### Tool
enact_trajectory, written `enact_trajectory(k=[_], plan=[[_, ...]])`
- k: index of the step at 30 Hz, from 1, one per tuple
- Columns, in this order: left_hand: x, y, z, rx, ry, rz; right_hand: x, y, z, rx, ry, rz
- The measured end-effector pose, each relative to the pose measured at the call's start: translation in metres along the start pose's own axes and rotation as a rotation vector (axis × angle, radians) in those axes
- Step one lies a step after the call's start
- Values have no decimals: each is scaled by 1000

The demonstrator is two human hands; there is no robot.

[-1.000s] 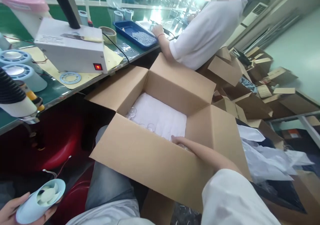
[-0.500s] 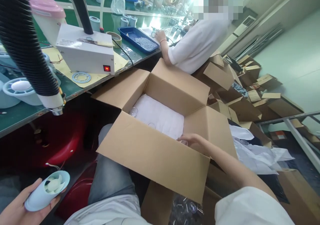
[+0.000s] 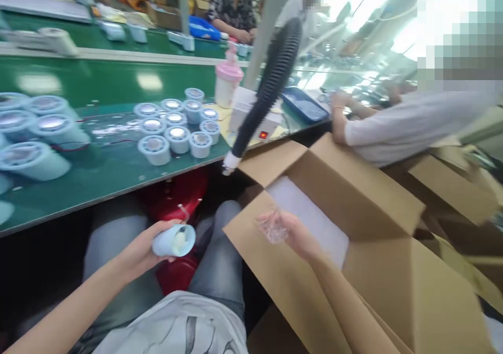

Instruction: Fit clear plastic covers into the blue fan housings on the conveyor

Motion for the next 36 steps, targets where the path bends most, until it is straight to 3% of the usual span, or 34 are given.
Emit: enact_trajectory(k=[2, 5, 7, 10, 12, 15, 18, 23, 28, 32, 34, 36], plan=[[-2, -6, 0, 83, -32, -22, 9, 11, 47, 149, -250, -187], [-8, -13, -5, 193, 141, 36, 23, 21, 105, 160, -757, -518], [-12, -20, -11, 243, 304, 76, 30, 27, 132, 102, -1046, -672], [-18, -33, -20, 243, 444, 145, 35, 37, 155, 96, -1254, -721], [-25, -44, -22, 182, 657, 348, 35, 42, 162, 203, -1213, -671], [-33, -59, -22, 56, 915, 641, 37, 45, 164, 348, -936, -517], [-30, -60, -25, 10, 858, 708, 42, 44, 163, 296, -652, -409], [-17, -45, -33, 37, 838, 831, 44, 45, 159, 155, -387, -262], [-5, -36, -28, 268, 690, 695, 40, 50, 150, 102, -129, -94], [-3, -39, -21, 303, 508, 543, 34, 53, 142, 68, 88, 34], [-3, -40, -19, 306, 426, 480, 31, 52, 140, 96, 138, 13], [-1, -40, -18, 302, 330, 436, 31, 47, 139, 182, 61, -113]])
Point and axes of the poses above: each hand's wrist, its own y-axis towards the middle knuckle, its own z-axis out of the palm, x = y × z, the point moved 3 cm from there along y, towards the middle knuckle, and after that the axes turned 2 degrees about z, right-handed, at the moved point
